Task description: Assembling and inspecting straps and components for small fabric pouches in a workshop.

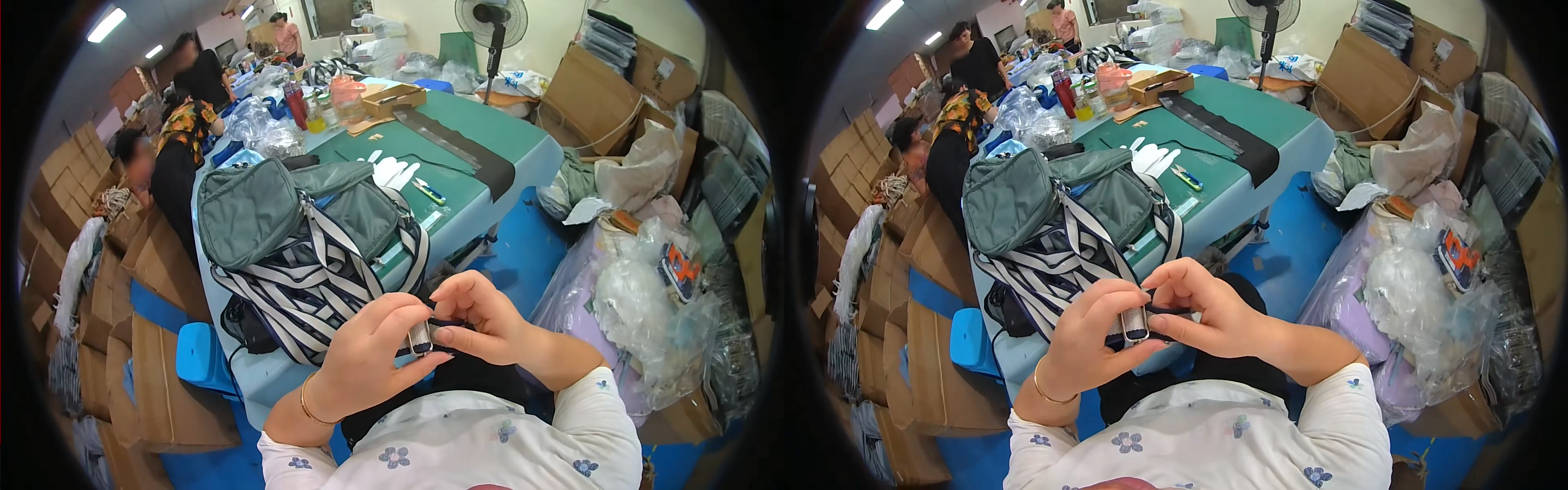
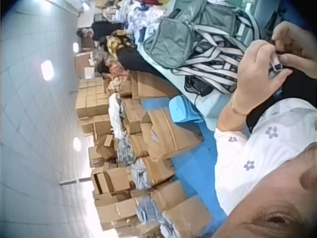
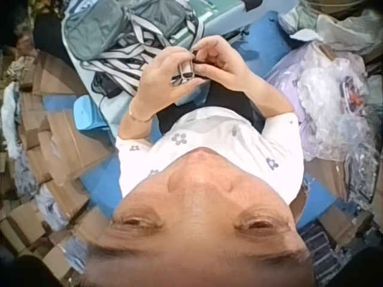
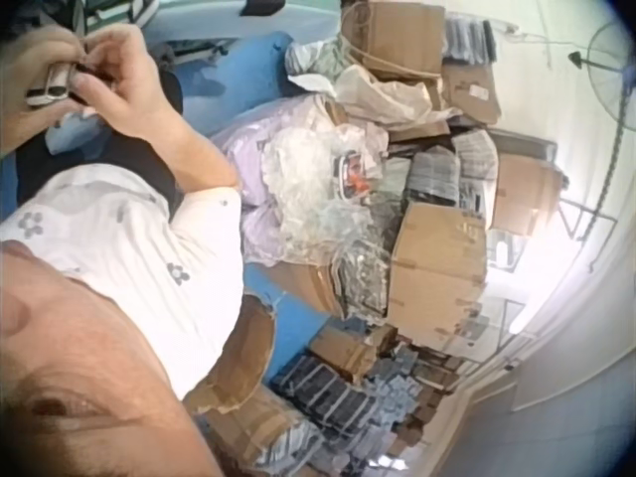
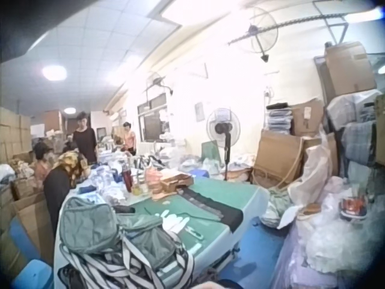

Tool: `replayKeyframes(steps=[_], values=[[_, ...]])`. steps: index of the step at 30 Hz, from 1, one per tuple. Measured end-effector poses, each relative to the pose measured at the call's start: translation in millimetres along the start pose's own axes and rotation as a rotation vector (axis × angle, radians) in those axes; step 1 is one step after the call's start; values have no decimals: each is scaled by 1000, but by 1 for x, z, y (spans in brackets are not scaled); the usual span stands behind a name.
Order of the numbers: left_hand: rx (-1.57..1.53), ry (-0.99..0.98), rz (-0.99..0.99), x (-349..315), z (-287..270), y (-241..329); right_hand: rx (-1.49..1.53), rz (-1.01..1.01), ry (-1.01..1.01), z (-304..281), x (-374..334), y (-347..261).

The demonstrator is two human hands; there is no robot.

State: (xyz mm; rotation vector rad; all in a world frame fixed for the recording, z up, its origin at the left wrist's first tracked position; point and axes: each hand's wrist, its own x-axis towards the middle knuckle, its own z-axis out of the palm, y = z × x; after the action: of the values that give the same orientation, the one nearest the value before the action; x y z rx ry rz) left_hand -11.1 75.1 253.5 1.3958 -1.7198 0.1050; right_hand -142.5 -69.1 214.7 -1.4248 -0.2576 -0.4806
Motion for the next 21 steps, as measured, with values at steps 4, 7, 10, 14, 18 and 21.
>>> replayKeyframes(steps=[4,7,10,14,18,21], values=[[69,-111,-102,9,-5,7,-317,-13,73,-2,3,-18],[-167,-75,-63,20,1,-10,-249,-68,143,-9,14,-35],[-440,14,-105,19,8,-24,-156,-110,231,-16,24,-59],[-752,98,-331,15,18,-32,-175,-226,482,-24,44,-79],[-702,83,-335,0,27,-56,-81,-234,844,-45,52,-101],[-722,92,-403,-25,35,-73,88,-265,494,-107,43,-111]])
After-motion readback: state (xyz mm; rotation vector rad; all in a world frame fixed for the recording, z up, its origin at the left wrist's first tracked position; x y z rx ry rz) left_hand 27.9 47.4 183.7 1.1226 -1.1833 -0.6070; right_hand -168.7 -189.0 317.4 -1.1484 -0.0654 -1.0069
